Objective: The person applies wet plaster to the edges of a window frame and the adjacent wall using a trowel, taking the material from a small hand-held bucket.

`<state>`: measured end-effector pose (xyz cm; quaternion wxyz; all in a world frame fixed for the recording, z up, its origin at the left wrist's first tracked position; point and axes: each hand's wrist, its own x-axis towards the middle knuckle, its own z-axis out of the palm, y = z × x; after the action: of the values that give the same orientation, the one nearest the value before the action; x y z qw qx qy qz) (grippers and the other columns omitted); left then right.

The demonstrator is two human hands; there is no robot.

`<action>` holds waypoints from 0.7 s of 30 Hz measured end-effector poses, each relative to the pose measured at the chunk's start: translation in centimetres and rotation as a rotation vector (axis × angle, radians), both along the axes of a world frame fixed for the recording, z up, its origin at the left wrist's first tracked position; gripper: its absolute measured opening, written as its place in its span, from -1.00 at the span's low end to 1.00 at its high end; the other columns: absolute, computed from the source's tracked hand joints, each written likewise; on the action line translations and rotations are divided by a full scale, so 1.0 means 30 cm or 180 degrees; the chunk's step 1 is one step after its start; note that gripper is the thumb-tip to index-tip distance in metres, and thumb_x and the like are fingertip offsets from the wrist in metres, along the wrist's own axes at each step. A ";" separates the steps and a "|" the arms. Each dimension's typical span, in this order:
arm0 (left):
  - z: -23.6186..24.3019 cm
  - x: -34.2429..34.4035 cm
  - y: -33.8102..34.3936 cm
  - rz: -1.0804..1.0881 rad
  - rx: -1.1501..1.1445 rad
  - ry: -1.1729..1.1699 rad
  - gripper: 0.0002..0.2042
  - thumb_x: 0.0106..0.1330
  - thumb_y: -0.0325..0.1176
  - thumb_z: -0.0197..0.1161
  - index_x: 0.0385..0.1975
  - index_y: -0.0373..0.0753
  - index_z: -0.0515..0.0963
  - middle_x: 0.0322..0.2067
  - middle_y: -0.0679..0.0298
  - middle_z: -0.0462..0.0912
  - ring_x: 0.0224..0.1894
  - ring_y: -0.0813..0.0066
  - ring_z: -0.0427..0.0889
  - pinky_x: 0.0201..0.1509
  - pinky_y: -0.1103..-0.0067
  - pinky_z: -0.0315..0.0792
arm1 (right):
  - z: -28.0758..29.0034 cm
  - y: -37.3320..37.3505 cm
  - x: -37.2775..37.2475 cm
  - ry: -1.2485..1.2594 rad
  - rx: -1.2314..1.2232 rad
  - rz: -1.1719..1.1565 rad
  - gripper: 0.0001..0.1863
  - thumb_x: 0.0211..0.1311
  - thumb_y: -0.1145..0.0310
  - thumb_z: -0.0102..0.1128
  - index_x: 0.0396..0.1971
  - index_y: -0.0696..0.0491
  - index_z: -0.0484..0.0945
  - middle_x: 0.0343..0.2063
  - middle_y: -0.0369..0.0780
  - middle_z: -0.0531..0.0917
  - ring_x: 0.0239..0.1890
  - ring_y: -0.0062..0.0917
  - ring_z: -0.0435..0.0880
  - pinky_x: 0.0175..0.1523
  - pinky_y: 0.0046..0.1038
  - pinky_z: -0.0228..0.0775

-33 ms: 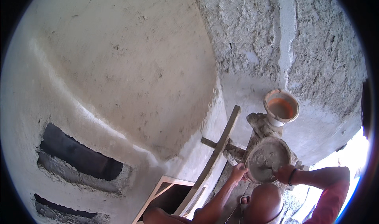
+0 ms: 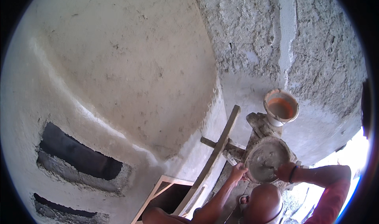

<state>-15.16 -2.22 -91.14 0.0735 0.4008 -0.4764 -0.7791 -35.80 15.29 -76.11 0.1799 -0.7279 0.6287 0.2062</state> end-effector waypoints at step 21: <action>0.016 -0.038 0.044 0.0322 0.0035 0.0158 -0.74 0.23 -0.45 0.19 -0.11 -0.37 0.41 -0.55 0.31 0.51 -0.72 0.62 0.48 -0.74 0.61 0.48 | -0.108 -0.284 -0.275 0.0718 0.1236 0.0476 -0.70 0.09 0.24 0.14 -0.21 0.03 0.68 -0.28 -0.18 0.72 -0.08 -0.30 0.67 -0.12 -0.27 0.54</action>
<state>-16.30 -0.88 -90.65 0.1223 0.4053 -0.4493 -0.7867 -44.05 6.77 -79.34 0.2294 -0.6966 0.5376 0.4161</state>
